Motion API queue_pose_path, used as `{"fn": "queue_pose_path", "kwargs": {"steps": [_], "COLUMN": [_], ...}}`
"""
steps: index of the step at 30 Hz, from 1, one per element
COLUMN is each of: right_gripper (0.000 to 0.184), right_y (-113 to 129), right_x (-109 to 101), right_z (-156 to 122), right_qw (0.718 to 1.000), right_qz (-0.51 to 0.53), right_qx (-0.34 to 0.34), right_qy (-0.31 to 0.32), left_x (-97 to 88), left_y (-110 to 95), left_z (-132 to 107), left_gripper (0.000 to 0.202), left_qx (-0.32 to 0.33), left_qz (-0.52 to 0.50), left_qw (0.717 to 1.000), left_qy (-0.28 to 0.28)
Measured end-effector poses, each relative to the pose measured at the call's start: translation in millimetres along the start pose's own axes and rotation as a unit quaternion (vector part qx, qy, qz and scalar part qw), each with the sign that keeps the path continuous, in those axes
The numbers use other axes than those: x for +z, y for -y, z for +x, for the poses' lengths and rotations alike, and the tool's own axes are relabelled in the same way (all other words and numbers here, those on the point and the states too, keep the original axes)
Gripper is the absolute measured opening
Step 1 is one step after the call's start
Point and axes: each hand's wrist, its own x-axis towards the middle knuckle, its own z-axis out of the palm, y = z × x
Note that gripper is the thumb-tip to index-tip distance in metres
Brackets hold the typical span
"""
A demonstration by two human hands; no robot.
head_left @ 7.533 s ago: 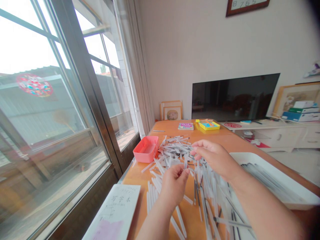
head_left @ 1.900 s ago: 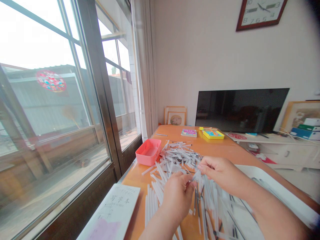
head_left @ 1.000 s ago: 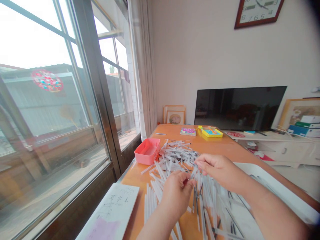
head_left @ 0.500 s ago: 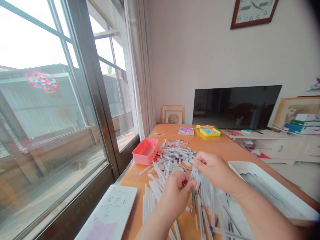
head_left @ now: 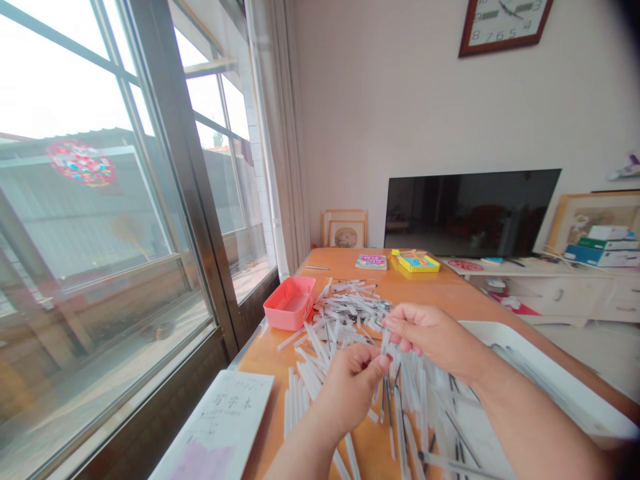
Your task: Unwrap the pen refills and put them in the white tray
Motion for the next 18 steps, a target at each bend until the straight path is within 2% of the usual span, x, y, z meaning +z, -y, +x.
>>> {"fn": "queue_pose_path", "kwargs": {"steps": [8,10,12,16,18], "right_gripper": [0.029,0.028,0.028,0.03,0.031], "right_y": [12.3,13.9,13.7,9.1,6.5], "right_x": [20.3,24.5,25.3,18.8,15.2], "right_z": [-0.6,0.2,0.8,0.9,0.7], "right_qw": [0.998,0.997,0.997,0.995,0.994], "right_qz": [0.0,0.005,0.018,0.047,0.057], "right_qx": [0.007,0.005,0.002,0.002,-0.001], "right_qy": [-0.065,-0.075,-0.078,-0.088,-0.097], "left_x": [6.6,6.7,5.0,-1.0,-2.9], "left_y": [13.0,12.4,7.7,-6.1,-9.4], "left_z": [2.6,3.0,2.4,-1.3,-2.9], "left_gripper": [0.035,0.035,0.034,0.037,0.04], "left_qx": [-0.032,-0.028,-0.023,-0.019,-0.02], "left_qz": [0.012,0.026,0.03,0.019,0.017], "left_qw": [0.992,0.99,0.993,0.999,1.0], "left_qy": [-0.122,-0.133,-0.113,-0.025,-0.003]}}
